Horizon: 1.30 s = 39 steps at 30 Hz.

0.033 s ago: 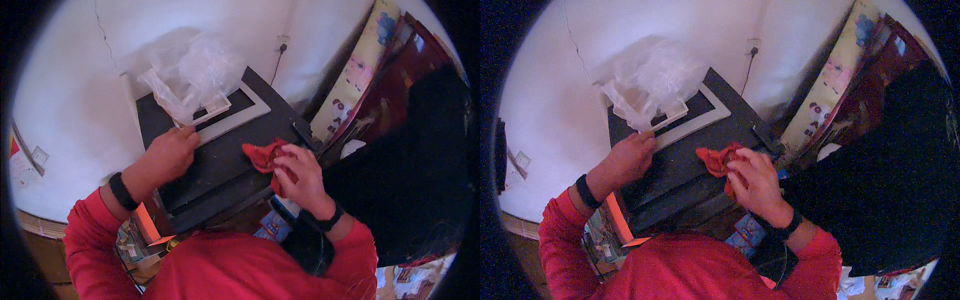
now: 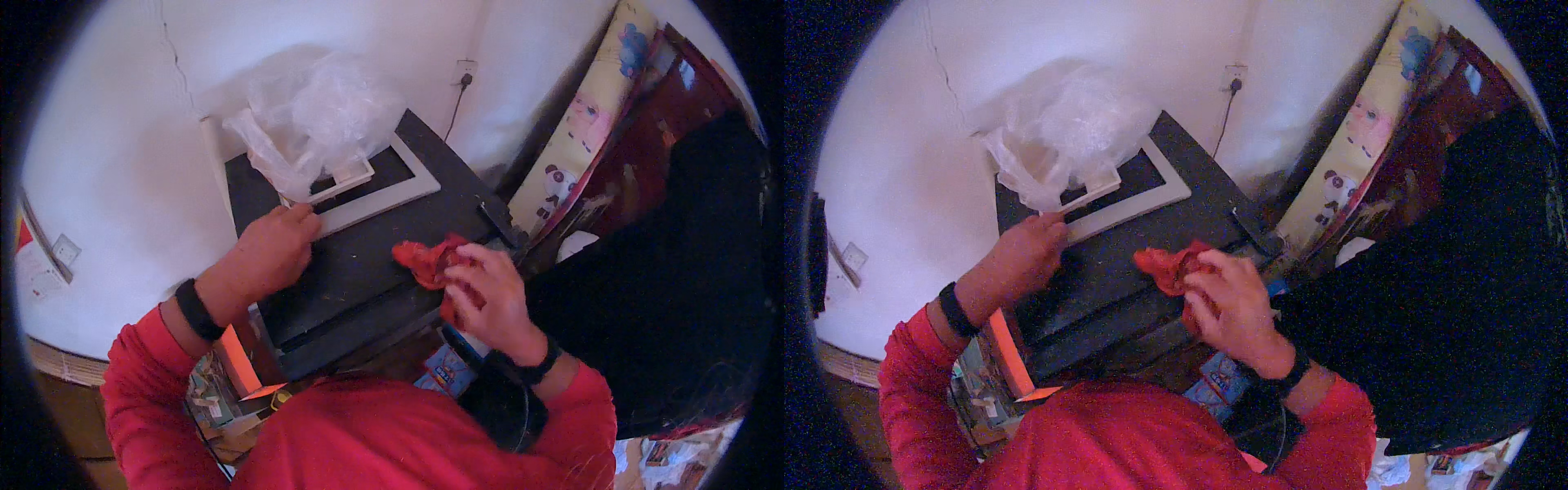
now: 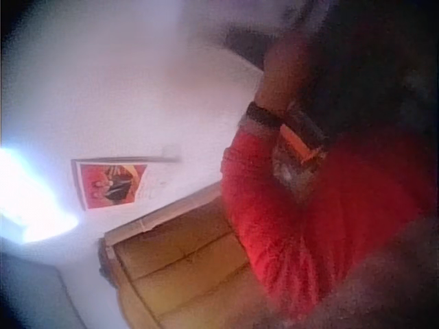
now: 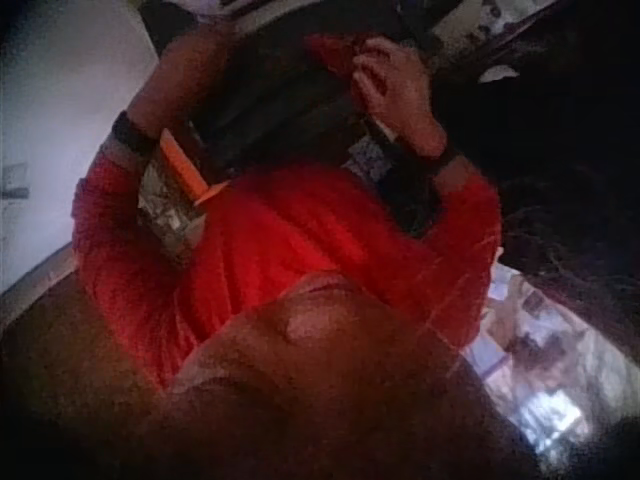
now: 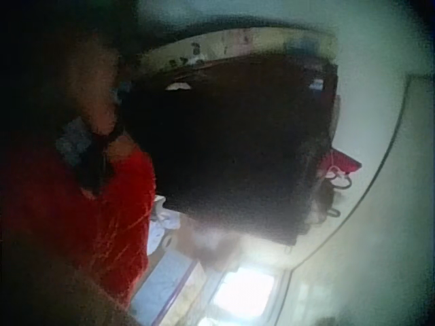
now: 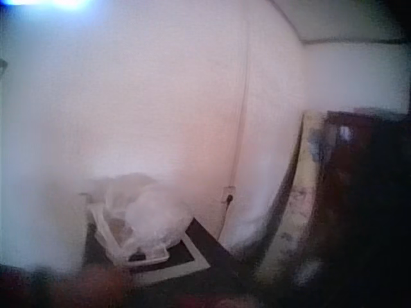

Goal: The person wipes a red cardboard box and a wooden stool with a red cloth, then wipes a white picture frame and a black box. The person moves between items and wipes different sides of each object.

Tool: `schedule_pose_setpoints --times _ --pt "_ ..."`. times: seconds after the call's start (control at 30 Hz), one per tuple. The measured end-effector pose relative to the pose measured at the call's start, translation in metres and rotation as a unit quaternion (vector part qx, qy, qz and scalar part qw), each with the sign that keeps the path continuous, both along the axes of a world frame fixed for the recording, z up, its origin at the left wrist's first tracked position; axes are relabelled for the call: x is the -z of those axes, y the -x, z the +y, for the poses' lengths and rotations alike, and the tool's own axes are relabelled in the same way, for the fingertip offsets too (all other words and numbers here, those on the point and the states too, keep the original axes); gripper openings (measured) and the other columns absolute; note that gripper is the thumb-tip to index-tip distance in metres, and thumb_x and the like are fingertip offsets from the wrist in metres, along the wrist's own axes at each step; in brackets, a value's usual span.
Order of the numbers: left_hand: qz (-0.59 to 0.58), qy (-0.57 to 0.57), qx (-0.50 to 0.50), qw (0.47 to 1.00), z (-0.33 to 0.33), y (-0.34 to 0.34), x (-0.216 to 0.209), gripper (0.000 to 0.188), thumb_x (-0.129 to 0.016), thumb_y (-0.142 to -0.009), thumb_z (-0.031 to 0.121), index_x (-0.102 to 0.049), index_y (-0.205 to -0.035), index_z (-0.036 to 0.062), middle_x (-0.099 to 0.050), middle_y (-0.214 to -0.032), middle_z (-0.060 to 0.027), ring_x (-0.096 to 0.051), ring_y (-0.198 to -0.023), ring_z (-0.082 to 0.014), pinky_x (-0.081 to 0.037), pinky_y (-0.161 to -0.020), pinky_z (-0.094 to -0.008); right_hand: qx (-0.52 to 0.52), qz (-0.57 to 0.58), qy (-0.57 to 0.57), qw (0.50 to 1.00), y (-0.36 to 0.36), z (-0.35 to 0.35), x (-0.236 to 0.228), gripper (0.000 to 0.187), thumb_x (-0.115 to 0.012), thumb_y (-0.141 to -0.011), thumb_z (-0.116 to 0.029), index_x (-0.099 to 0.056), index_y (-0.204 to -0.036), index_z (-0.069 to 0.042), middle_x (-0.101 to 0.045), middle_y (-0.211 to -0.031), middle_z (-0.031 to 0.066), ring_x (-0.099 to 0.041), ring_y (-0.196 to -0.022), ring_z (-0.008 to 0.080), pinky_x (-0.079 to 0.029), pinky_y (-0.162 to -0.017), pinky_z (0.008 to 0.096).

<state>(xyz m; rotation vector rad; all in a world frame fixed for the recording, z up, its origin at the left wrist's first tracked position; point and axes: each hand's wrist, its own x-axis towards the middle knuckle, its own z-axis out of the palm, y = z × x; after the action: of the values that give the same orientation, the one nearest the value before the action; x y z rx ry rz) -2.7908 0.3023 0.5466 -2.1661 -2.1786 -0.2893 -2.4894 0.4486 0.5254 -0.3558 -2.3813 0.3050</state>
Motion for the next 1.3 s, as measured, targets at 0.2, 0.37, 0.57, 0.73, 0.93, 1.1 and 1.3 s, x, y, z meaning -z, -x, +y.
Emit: schedule_pose_setpoints --times 0.2,0.37,0.57,0.73,0.93,1.1,1.3 --pt "-0.023 -0.001 -0.023 0.999 -0.021 0.009 -0.006 0.033 -0.067 -0.084 0.018 -0.057 -0.112 0.0031 -0.06 -0.106 -0.0171 -0.059 -0.099 -0.0404 -0.051 -0.085 -0.0488 0.004 0.061 0.083 0.995 -0.015 0.04 -0.022 0.019 -0.075 -0.081 -0.012 -0.073 -0.1 -0.009 -0.066 -0.117 0.0135 -0.064 -0.108 0.0307 -0.052 -0.094 0.0395" --pt "0.005 -0.072 -0.024 0.997 -0.035 0.002 0.002 0.035 -0.073 -0.082 0.026 -0.062 -0.108 0.0045 -0.059 -0.105 -0.0156 -0.057 -0.102 -0.0383 -0.049 -0.087 -0.0487 0.046 0.041 0.044 0.997 0.005 0.128 -0.045 0.019 -0.071 -0.087 -0.015 -0.072 -0.105 -0.007 -0.065 -0.119 0.016 -0.063 -0.112 0.0325 -0.05 -0.097 0.0394" --pt "-0.056 -0.241 -0.056 0.967 -0.045 -0.016 0.036 0.039 -0.074 -0.083 0.023 -0.061 -0.113 0.0018 -0.056 -0.116 -0.0196 -0.054 -0.11 -0.0387 -0.046 -0.095 -0.048 -0.122 -0.212 -0.003 0.97 0.07 0.16 -0.029 0.044 -0.071 -0.085 -0.016 -0.061 -0.128 -0.009 -0.048 -0.14 0.0215 -0.049 -0.129 0.0375 -0.04 -0.109 0.0412" --pt "-0.105 -0.261 -0.092 0.955 -0.046 -0.017 0.046 0.039 -0.073 -0.084 0.02 -0.061 -0.116 0.0018 -0.055 -0.121 -0.0193 -0.052 -0.115 -0.0392 -0.044 -0.099 -0.048 -0.194 -0.287 -0.015 0.938 0.103 0.21 -0.04 0.041 -0.07 -0.075 -0.005 -0.067 -0.116 -0.007 -0.061 -0.123 0.0189 -0.058 -0.117 0.0371 -0.048 -0.102 0.0416" --pt "-0.134 -0.25 -0.115 0.952 -0.05 -0.019 0.044 0.036 -0.071 -0.085 0.019 -0.062 -0.115 0.0022 -0.055 -0.122 -0.0182 -0.051 -0.117 -0.0385 -0.041 -0.102 -0.0479 -0.143 -0.178 -0.107 0.968 0.193 0.279 -0.042 0.032 -0.07 -0.076 -0.009 -0.069 -0.108 -0.009 -0.067 -0.109 0.0152 -0.062 -0.106 0.0366 -0.052 -0.093 0.0427" --pt "-0.139 -0.239 -0.123 0.953 -0.047 -0.014 0.043 0.036 -0.071 -0.084 0.02 -0.063 -0.114 0.0029 -0.056 -0.121 -0.0164 -0.051 -0.117 -0.0374 -0.04 -0.102 -0.0469 -0.173 -0.197 -0.092 0.961 0.273 0.303 -0.022 0.034 -0.067 -0.081 -0.017 -0.066 -0.115 -0.011 -0.065 -0.118 0.0155 -0.061 -0.108 0.0376 -0.05 -0.097 0.0431" --pt "-0.142 -0.25 -0.126 0.949 -0.044 -0.016 0.038 0.032 -0.071 -0.084 0.019 -0.064 -0.111 0.005 -0.057 -0.116 -0.0141 -0.052 -0.112 -0.0361 -0.042 -0.099 -0.0461 -0.147 -0.225 -0.151 0.951 0.262 0.292 -0.011 0.029 -0.063 -0.085 -0.019 -0.069 -0.112 -0.01 -0.066 -0.115 0.0154 -0.062 -0.109 0.0348 -0.052 -0.095 0.0406"
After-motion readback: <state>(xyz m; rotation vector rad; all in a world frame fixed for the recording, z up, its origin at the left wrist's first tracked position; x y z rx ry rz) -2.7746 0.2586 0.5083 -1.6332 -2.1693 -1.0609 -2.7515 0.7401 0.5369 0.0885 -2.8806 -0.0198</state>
